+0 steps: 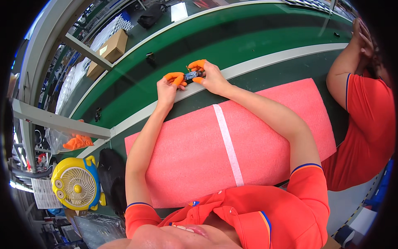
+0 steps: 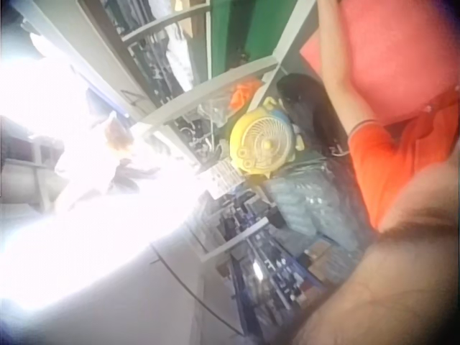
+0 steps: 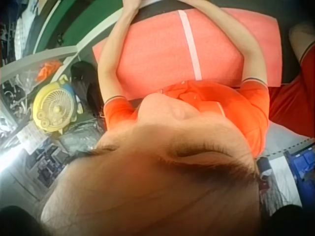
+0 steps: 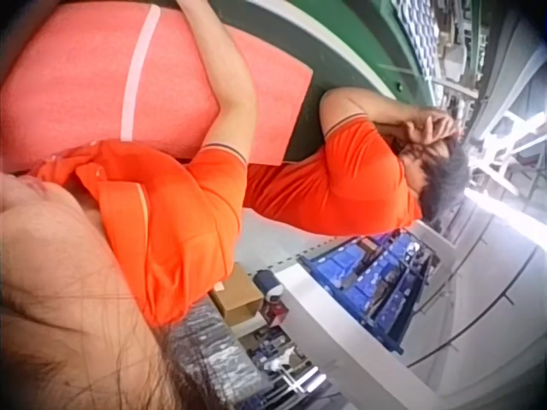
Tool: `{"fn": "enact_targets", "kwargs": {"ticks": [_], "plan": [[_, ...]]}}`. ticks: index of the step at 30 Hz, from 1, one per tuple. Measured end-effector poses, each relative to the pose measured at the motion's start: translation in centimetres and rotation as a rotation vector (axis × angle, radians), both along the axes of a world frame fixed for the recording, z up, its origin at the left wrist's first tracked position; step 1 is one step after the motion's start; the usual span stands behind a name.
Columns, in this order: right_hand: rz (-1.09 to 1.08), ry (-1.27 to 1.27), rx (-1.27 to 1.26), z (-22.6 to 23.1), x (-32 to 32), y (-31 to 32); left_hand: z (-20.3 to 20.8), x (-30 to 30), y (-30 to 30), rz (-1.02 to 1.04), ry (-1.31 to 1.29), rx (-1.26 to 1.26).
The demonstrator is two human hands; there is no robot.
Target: Assembling small electronic components at a factory workstation production line.
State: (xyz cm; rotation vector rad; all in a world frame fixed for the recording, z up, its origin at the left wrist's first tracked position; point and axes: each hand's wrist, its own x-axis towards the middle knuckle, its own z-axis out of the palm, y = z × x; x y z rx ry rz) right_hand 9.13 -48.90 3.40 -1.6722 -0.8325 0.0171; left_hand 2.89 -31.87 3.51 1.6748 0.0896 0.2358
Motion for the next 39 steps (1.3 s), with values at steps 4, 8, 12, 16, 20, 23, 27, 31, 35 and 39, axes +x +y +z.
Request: {"fn": "enact_targets", "kwargs": {"ticks": [4,8,12,16,20,23,27,31,35,39], "plan": [[-0.15,-0.221,-0.023,-0.4,1.4,-0.4,0.1,-0.2,-0.2,0.095,-0.014,0.012],[-0.535,-0.47,-0.025,1.3,2.9,-1.8,-0.1,-0.1,0.3,0.182,-0.103,0.046],[-0.458,-0.585,-0.084,-0.2,2.5,-1.6,-0.3,0.3,-0.1,0.184,-0.11,0.071],[-0.044,-0.608,-0.229,-1.1,0.1,-0.4,-0.9,0.2,0.6,0.194,-0.085,0.159],[0.119,-0.611,-0.29,-1.2,0.1,-0.1,-1.4,0.4,1.3,0.216,-0.113,0.243],[0.104,-0.587,-0.273,-0.6,0.4,-0.8,-0.4,0.9,2.8,0.291,-0.202,0.602],[0.068,-0.573,-0.236,-0.2,-0.1,-0.6,-0.2,1.8,10.9,0.576,-0.066,0.91],[0.054,-0.578,-0.262,-0.5,-0.2,0.0,-1.6,-0.3,21.3,1.158,0.306,1.278],[0.051,-0.561,-0.285,-0.5,-0.1,0.7,-0.7,-6.9,31.4,1.295,0.648,1.156],[0.052,-0.563,-0.305,-0.8,0.5,0.2,-0.4,-6.1,29.6,1.136,0.598,1.111]]}}
